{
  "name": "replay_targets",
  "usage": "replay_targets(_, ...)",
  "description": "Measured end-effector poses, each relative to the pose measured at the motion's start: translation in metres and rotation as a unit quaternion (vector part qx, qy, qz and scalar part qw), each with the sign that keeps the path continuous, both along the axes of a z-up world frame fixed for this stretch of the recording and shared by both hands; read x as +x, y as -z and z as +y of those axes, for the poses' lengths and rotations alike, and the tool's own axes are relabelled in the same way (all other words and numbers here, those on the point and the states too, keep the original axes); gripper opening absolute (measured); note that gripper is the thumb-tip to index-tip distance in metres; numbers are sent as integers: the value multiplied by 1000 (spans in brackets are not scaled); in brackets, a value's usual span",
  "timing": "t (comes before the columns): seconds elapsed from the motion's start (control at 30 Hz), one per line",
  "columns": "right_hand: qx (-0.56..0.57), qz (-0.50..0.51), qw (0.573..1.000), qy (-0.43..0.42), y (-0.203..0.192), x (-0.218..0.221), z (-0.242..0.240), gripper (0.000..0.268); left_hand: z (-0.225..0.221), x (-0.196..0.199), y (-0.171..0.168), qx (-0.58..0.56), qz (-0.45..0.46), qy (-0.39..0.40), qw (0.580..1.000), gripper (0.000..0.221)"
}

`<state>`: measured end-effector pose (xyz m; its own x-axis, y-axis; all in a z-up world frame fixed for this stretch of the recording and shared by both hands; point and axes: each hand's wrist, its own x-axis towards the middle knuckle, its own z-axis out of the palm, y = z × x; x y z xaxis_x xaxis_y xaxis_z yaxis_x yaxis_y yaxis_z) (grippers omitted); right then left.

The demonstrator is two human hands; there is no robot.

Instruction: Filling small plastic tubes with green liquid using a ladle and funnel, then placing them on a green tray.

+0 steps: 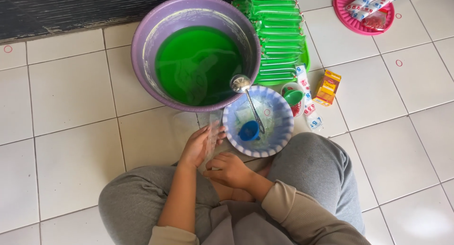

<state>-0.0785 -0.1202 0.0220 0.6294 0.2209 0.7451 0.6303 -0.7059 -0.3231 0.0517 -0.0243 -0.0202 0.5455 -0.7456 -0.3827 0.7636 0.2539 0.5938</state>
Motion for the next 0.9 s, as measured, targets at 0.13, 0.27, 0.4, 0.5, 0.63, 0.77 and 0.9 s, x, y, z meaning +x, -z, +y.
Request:
replay_targets(0.13,-9,50,998,-27,23,-2,-3,14,9,12,18,43,-24,-48,998,42)
replay_targets(0.27,-62,210,975,-33,52,-3,-34,15,14,14,9,96,-54,-110,988,37)
replay_targets(0.4,-54,419,904,63,35,-4,-67,16,18,7,-24,134,-157,-159,965,29)
replay_targets(0.5,54,502,848,160,48,-7,-88,34,16,1,-22,120,-183,-183,959,26)
replay_targets(0.63,203,513,824,128,54,1,-66,61,7,0,16,48,-144,-195,969,24)
replay_targets(0.77,563,489,664,59,64,17,-52,44,4,1,32,-59,-93,-263,959,17)
replay_targets(0.9,543,334,753,162,79,20,-72,24,18,13,14,-17,-48,-330,943,13)
